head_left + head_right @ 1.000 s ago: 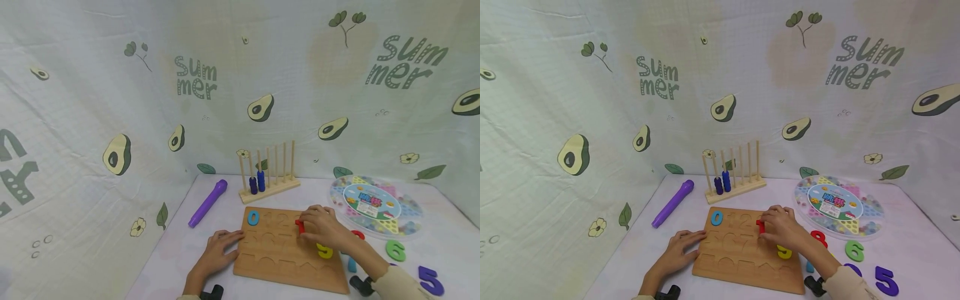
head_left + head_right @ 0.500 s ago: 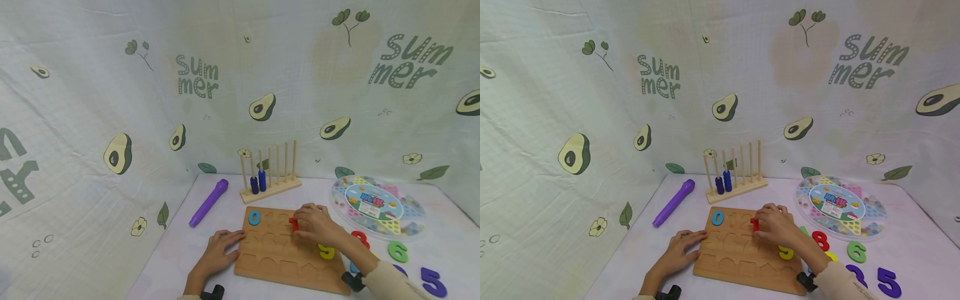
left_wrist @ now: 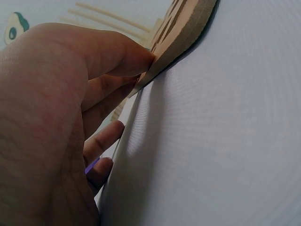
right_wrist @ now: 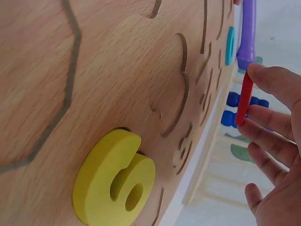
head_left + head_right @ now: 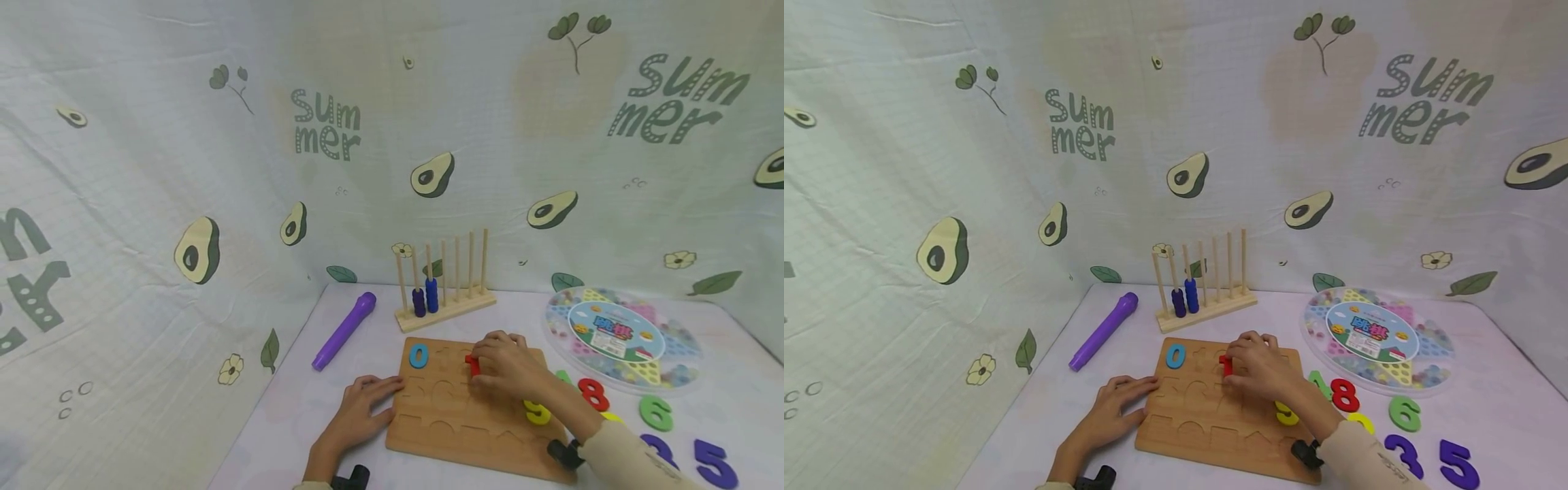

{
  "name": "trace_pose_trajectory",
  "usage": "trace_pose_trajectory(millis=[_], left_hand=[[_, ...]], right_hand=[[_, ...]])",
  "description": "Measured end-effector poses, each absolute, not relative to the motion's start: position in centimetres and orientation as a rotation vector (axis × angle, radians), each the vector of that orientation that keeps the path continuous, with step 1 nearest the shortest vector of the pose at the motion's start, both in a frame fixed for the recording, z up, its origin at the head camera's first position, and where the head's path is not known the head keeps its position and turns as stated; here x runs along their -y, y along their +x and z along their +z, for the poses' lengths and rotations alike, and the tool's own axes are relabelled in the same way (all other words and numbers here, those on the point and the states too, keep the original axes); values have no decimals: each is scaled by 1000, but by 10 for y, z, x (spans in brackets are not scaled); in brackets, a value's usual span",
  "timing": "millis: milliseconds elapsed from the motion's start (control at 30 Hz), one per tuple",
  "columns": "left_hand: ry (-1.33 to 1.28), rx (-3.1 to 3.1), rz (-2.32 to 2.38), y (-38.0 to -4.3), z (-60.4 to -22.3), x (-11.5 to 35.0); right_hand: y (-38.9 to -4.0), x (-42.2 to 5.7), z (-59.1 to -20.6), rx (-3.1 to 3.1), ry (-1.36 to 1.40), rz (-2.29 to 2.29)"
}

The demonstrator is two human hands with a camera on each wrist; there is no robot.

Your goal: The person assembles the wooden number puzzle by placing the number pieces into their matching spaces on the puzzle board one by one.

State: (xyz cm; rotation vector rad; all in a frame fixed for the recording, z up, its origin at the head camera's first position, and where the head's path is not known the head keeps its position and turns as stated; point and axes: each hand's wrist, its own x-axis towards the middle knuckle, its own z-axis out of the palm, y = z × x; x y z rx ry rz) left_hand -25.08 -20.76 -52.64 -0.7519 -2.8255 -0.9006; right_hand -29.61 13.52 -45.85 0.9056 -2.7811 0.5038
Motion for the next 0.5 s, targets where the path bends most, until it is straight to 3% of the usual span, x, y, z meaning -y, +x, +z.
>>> trace_pose_trajectory(millis=[500], left_hand=[[-736,2844,-890,-251,-527,207]], right_hand=[[-306,-121,-463,2791,915,505]])
